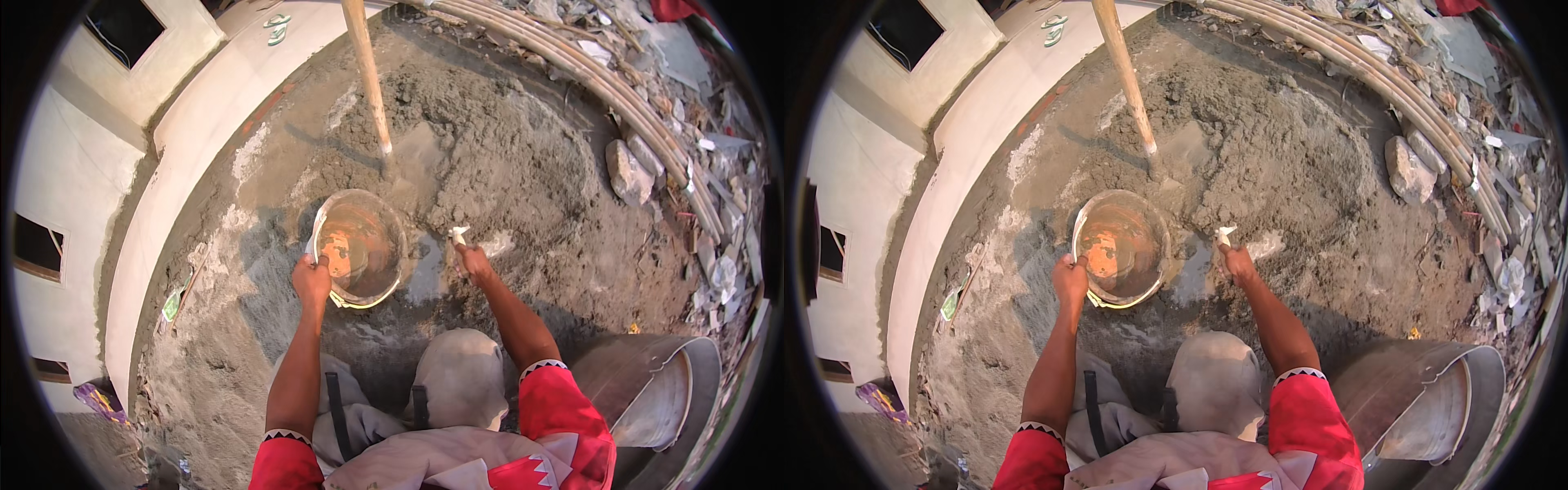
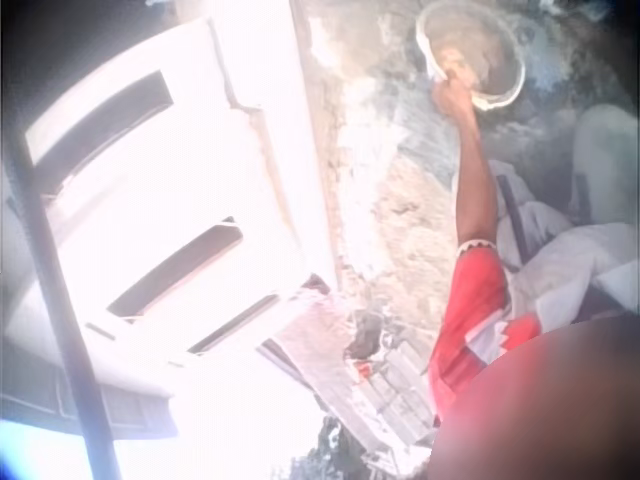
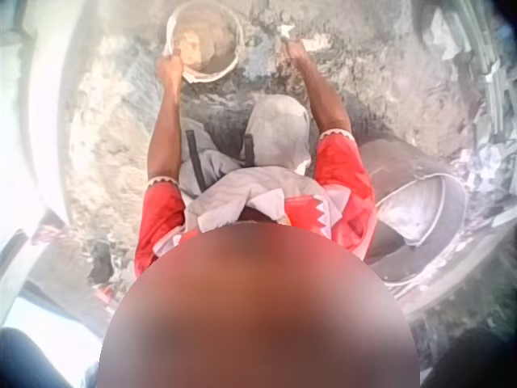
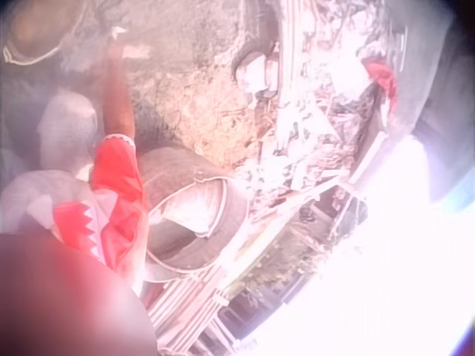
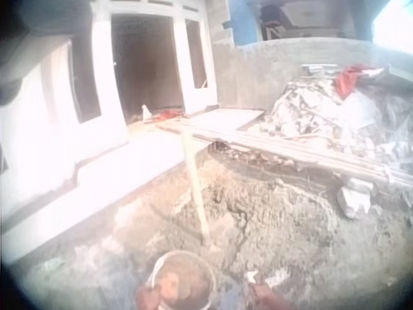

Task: The person scoops wet cement from a pile into a bucket using a trowel, then carries the bucket into a room and applies the cement along the floor edge near a wall. Another person is also working nearby with a separate bucket.

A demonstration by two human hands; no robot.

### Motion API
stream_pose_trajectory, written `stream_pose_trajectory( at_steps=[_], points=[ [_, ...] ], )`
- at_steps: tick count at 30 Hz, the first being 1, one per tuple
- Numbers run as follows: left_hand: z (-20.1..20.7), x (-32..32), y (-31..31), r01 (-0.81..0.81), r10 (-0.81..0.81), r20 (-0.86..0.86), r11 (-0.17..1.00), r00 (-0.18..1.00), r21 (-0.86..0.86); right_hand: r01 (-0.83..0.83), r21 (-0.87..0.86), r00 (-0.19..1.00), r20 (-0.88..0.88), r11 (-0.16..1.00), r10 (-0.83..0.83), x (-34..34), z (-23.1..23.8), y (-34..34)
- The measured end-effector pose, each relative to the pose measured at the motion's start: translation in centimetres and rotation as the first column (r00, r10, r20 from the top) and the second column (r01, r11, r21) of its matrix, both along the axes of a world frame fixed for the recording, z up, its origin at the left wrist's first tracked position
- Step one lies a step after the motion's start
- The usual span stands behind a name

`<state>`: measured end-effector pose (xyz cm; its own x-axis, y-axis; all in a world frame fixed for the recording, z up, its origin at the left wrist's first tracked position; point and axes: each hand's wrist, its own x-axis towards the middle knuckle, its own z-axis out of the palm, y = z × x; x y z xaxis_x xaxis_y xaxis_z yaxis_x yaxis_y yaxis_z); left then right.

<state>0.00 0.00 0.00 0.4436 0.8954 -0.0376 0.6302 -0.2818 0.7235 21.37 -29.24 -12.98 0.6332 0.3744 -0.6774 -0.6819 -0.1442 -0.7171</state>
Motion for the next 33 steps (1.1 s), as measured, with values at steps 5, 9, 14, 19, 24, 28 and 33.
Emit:
stream_pose_trajectory(
  at_steps=[5,9,14,19,24,28,33],
  points=[
    [0.5,0.8,-1.7,0.067,-0.067,-0.026,0.998,0.997,0.001,0.008,0.066,1.0,0.029,0.998,-0.01,-3.3,2.7,-3.8],
    [0.3,1.9,-0.9,0.151,-0.152,0.0,0.983,0.988,0.103,-0.082,0.0,0.981,0.174,0.997,0.081,-4.7,3.8,-4.1],
    [1.0,2.1,-0.9,0.188,-0.182,-0.054,0.972,0.982,0.14,-0.234,-0.242,0.85,0.419,0.942,0.318,-6.6,5.7,-4.6],
    [1.6,2.7,-1.2,0.166,-0.145,-0.164,0.978,0.976,0.123,-0.265,-0.618,0.345,0.656,0.74,0.672,-7.6,7.9,-2.1],
    [2.0,3.0,-1.5,0.2,-0.181,-0.145,0.971,0.973,0.129,-0.269,-0.709,0.381,0.543,0.651,0.748,-7.1,8.9,0.0],
    [2.0,2.2,-1.4,0.198,-0.185,-0.167,0.978,0.968,0.063,-0.034,-0.637,0.613,0.596,0.77,0.519,-6.7,7.7,-3.3],
    [0.8,2.0,0.2,0.195,-0.193,-0.085,0.981,0.978,0.018,-0.155,-0.475,0.953,0.158,0.866,0.257,-9.1,7.1,-10.0]
  ],
)
